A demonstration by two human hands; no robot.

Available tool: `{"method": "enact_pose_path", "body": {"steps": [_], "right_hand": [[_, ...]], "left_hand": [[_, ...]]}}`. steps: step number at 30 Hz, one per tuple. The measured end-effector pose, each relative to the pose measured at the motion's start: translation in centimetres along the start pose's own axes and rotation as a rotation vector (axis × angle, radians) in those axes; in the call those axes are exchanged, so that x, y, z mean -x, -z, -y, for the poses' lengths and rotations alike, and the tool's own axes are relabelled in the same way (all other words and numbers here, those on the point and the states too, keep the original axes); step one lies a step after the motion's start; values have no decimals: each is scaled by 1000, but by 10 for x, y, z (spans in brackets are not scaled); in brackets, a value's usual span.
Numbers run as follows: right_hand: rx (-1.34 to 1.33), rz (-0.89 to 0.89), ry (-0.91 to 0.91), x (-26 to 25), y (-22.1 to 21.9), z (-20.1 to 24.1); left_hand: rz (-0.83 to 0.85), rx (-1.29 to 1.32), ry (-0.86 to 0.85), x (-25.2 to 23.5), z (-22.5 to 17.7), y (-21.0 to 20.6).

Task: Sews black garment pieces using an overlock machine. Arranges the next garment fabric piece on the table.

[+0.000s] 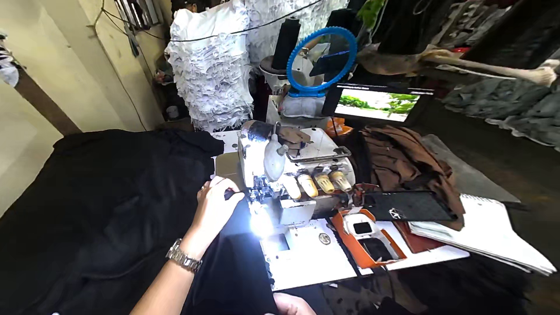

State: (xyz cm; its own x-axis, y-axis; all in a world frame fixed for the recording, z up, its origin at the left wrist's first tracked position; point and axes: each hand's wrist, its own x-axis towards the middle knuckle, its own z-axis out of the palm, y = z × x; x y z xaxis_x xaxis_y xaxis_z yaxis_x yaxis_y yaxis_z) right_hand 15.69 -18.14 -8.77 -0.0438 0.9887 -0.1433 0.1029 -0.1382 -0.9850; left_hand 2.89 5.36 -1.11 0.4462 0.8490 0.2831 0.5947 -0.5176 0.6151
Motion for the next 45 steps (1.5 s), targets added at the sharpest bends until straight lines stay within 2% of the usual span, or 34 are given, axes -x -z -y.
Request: {"method": "enact_pose_path", "body": {"steps": [3,9,13,15,18,19,22,24,26,29,33,35,37,41,45], "right_hand": [[14,-76,47,-9,4,16],[-69,-139,89,-22,1,26],[-76,-97,100,-10,-10,13],[-84,-77,71,-1,-15,6],[-107,-44,17,15,-20,-7],[-108,-25,2,21,-21,-13],[-100,-5,-26,42,-20,-25],[-151,-66,-53,58,-21,-30],[-276,-168,-133,71,-22,-31],[-425,-265,-297,77,-17,-29],[-374,-291,-499,75,-5,-41],[-344,-286,-534,75,-2,-45],[-343,-276,-535,76,-2,-43],[-400,-213,-523,75,-9,-38],[-304,-226,-426,68,-19,-39]], "left_hand": [[34,-107,54,-23,-15,-2],[34,-175,-13,-38,-22,-4],[-133,-46,4,-23,-9,3],[-273,18,-57,2,3,7],[-478,60,-225,73,16,9],[-499,58,-275,103,21,8],[-374,20,-351,193,40,-4],[-309,-4,-234,241,59,-18],[-275,-12,17,272,71,-28],[-194,29,396,276,75,-40],[-96,136,507,267,78,-44],[-134,228,487,269,74,-36],[-245,259,411,276,74,-22],[-455,193,211,282,66,24],[-517,110,115,279,61,56]]}}
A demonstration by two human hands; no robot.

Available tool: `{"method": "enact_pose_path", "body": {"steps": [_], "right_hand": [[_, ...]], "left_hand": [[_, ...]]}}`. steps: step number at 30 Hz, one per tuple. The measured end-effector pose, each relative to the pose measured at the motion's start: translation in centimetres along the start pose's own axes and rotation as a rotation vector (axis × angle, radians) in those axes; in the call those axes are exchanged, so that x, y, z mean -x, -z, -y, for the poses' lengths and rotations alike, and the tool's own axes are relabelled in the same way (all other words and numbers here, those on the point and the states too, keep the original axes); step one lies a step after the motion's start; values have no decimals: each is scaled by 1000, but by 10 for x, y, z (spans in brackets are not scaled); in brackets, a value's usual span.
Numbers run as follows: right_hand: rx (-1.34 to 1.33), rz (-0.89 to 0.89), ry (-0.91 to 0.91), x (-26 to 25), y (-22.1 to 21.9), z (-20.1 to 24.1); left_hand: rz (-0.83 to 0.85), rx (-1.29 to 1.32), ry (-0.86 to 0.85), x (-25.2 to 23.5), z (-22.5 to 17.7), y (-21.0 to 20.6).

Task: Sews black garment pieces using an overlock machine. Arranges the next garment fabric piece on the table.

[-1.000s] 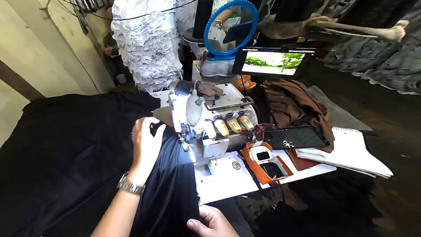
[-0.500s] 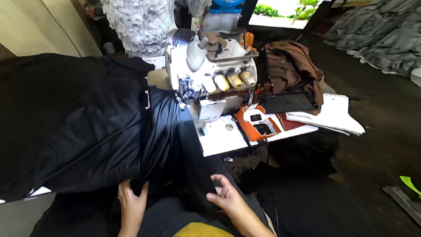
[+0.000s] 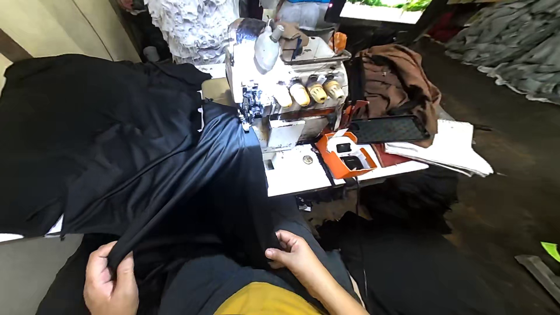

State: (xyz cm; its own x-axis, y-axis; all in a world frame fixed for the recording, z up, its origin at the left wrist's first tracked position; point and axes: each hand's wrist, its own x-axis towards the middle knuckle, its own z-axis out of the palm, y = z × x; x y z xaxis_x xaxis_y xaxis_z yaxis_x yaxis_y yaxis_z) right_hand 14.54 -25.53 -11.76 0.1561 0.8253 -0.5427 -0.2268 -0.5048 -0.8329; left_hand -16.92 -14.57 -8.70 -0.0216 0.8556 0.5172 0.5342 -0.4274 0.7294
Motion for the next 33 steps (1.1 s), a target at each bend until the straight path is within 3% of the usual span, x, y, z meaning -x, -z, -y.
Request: {"method": "enact_pose_path", "body": {"steps": [5,11,16,18,22,24,26,33], "right_hand": [[90,36,140,-4,-3,-15],[51,74,51,0,-2,-11],[79,53,108,1,-3,-6],[116,34,212,6,-4,-8],[340,-32,668,12,0,-19],[455,0,780,14,4,-15],[494,-16,763,16,4,-14],[272,-160,419,16,-1,-15]], "left_hand": [[-37,-93,7,-12,6,5],[-30,-114,16,-21,8,1],[-49,-17,-15,-29,1,9],[-50,23,-11,-34,-7,16],[-45,34,14,-44,-20,25],[-41,22,11,-46,-21,27],[-38,8,15,-49,-23,26],[-37,-6,0,-49,-25,25]]}}
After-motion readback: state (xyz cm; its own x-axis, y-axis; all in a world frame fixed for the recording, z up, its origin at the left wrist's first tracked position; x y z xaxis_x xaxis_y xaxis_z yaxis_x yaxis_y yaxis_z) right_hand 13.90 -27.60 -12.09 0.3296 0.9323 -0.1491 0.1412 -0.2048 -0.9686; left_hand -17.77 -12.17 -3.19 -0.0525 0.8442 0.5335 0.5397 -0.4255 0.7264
